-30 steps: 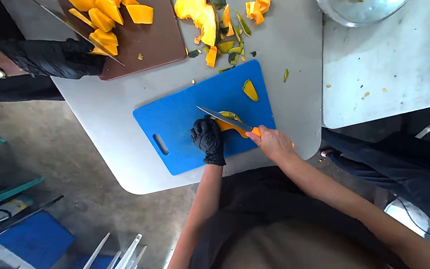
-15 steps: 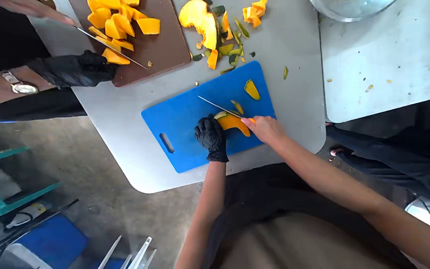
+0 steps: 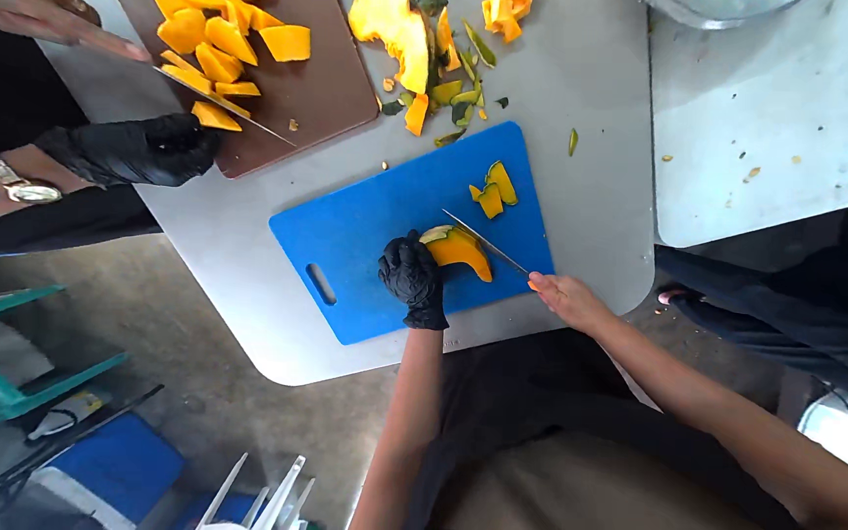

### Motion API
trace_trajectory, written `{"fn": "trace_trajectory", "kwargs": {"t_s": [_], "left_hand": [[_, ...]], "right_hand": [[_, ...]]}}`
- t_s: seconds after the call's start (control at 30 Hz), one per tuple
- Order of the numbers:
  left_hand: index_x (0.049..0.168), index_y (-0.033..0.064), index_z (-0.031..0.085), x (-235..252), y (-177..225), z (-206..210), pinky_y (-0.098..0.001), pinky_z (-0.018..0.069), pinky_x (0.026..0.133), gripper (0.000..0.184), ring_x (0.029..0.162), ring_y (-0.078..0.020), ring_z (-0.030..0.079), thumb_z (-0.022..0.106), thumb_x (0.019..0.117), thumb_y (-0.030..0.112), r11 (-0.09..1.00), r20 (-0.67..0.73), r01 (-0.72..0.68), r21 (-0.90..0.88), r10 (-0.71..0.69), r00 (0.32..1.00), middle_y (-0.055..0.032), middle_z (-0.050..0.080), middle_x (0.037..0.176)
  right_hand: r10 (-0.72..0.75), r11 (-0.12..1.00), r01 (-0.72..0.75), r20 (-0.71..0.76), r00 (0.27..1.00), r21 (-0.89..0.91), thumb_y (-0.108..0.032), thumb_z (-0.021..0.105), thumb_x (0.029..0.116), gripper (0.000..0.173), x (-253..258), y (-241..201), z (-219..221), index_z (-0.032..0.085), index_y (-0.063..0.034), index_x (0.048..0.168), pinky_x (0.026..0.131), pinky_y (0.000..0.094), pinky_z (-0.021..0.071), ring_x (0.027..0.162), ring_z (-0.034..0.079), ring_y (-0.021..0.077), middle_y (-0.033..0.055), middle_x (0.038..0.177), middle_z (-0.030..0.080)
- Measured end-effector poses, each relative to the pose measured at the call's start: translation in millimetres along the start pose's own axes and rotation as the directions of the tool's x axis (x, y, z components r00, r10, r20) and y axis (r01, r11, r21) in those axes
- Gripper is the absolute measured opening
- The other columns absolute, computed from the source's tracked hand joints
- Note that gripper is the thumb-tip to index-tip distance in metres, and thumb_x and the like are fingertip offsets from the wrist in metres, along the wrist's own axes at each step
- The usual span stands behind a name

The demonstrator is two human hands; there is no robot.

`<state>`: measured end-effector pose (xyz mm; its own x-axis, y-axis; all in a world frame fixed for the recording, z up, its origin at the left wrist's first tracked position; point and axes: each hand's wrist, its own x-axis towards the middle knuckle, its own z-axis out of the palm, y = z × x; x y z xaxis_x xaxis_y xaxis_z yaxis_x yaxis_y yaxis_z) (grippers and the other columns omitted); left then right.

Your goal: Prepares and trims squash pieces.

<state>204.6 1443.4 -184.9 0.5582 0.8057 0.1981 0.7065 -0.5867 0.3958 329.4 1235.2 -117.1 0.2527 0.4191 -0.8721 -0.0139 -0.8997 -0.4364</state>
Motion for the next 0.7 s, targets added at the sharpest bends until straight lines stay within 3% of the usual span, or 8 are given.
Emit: {"fn": "trace_trajectory", "kwargs": {"t_s": [0.1, 0.2, 0.23, 0.3, 0.4, 0.5, 0.6, 0.7], "left_hand": [[0.102, -0.0002, 0.075, 1, 2, -2, -0.0498, 0.0481, 0.083, 0.036, 0.098, -0.0397, 0.065, 0.044, 0.1028, 0.018, 1.000, 0.022, 0.011, -0.007, -0.011, 1.000, -0.0223, 0.071, 0.109], [0.110, -0.0116, 0.071, 17, 24, -31, -0.0521, 0.0434, 0.099, 0.037, 0.113, -0.0461, 0.062, 0.041, 0.1033, 0.008, 0.995, 0.281, 0.099, -0.033, -0.086, 0.956, -0.0313, 0.068, 0.119], [0.108, -0.0100, 0.073, 13, 19, -27, -0.0521, 0.0444, 0.097, 0.036, 0.111, -0.0449, 0.063, 0.042, 0.1031, 0.009, 0.997, 0.255, 0.069, -0.044, -0.056, 0.965, -0.0295, 0.069, 0.116], [0.096, -0.0001, 0.076, 4, -6, -5, -0.0504, 0.0478, 0.084, 0.035, 0.097, -0.0390, 0.066, 0.046, 0.1012, 0.018, 0.995, 0.080, -0.070, -0.070, 0.076, 0.994, -0.0209, 0.072, 0.105], [0.097, 0.0008, 0.076, 6, -17, -5, -0.0526, 0.0489, 0.082, 0.033, 0.096, -0.0390, 0.067, 0.049, 0.1002, 0.019, 0.979, 0.109, -0.161, -0.123, 0.175, 0.979, -0.0202, 0.073, 0.105], [0.094, 0.0046, 0.078, 20, -25, -8, -0.0537, 0.0498, 0.079, 0.031, 0.093, -0.0386, 0.069, 0.052, 0.0977, 0.022, 0.921, 0.172, -0.329, -0.209, 0.365, 0.915, -0.0180, 0.074, 0.103], [0.104, 0.0097, 0.077, 42, -25, -13, -0.0550, 0.0451, 0.085, 0.033, 0.098, -0.0374, 0.067, 0.053, 0.0962, 0.030, 0.849, 0.274, -0.449, -0.279, 0.519, 0.810, -0.0161, 0.073, 0.107], [0.111, 0.0041, 0.072, 48, -14, -34, -0.0545, 0.0426, 0.099, 0.031, 0.109, -0.0363, 0.065, 0.056, 0.0956, 0.026, 0.889, 0.209, -0.354, -0.290, 0.420, 0.883, -0.0160, 0.072, 0.115]], "right_hand": [[0.058, 0.993, -0.061, -0.035, 0.998, -0.097, -0.046, 0.034, 0.1117, 0.063, 0, -14, 1, 0.065, 0.0087, 0.110, 0.085, 0.0572, 0.0492, 0.094, 0.066, 0.0408, 0.0272, 0.095, 0.066], [0.127, 0.977, -0.138, -0.075, 0.989, -0.164, -0.049, 0.040, 0.1094, 0.063, 8, -46, -1, 0.065, 0.0088, 0.115, 0.090, 0.0604, 0.0493, 0.105, 0.066, 0.0455, 0.0301, 0.104, 0.068], [0.140, 0.965, -0.158, -0.097, 0.985, -0.209, -0.053, 0.041, 0.1080, 0.065, 11, -55, -1, 0.065, 0.0071, 0.117, 0.089, 0.0613, 0.0502, 0.107, 0.067, 0.0458, 0.0293, 0.106, 0.068], [0.074, 0.945, -0.128, -0.184, 0.980, -0.301, -0.059, 0.042, 0.1048, 0.069, 19, -59, 4, 0.064, 0.0052, 0.115, 0.082, 0.0609, 0.0533, 0.101, 0.070, 0.0455, 0.0275, 0.100, 0.070], [0.012, 0.950, -0.084, -0.235, 0.972, -0.300, -0.059, 0.042, 0.1048, 0.068, 20, -49, 4, 0.064, 0.0052, 0.113, 0.079, 0.0605, 0.0533, 0.096, 0.070, 0.0457, 0.0268, 0.095, 0.070], [0.013, 0.990, -0.047, -0.253, 0.967, -0.129, -0.052, 0.038, 0.1089, 0.066, 15, -31, -8, 0.063, 0.0080, 0.115, 0.081, 0.0641, 0.0511, 0.094, 0.068, 0.0487, 0.0300, 0.094, 0.067], [-0.067, 0.994, 0.040, -0.282, 0.957, -0.099, -0.048, 0.038, 0.1101, 0.057, 8, -16, -17, 0.057, 0.0049, 0.118, 0.074, 0.0615, 0.0514, 0.082, 0.066, 0.0451, 0.0252, 0.083, 0.064], [-0.186, 0.981, 0.153, -0.327, 0.926, -0.123, -0.043, 0.047, 0.1089, 0.052, -5, -11, -15, 0.058, 0.0064, 0.117, 0.070, 0.0601, 0.0519, 0.077, 0.066, 0.0428, 0.0238, 0.081, 0.064]]}}
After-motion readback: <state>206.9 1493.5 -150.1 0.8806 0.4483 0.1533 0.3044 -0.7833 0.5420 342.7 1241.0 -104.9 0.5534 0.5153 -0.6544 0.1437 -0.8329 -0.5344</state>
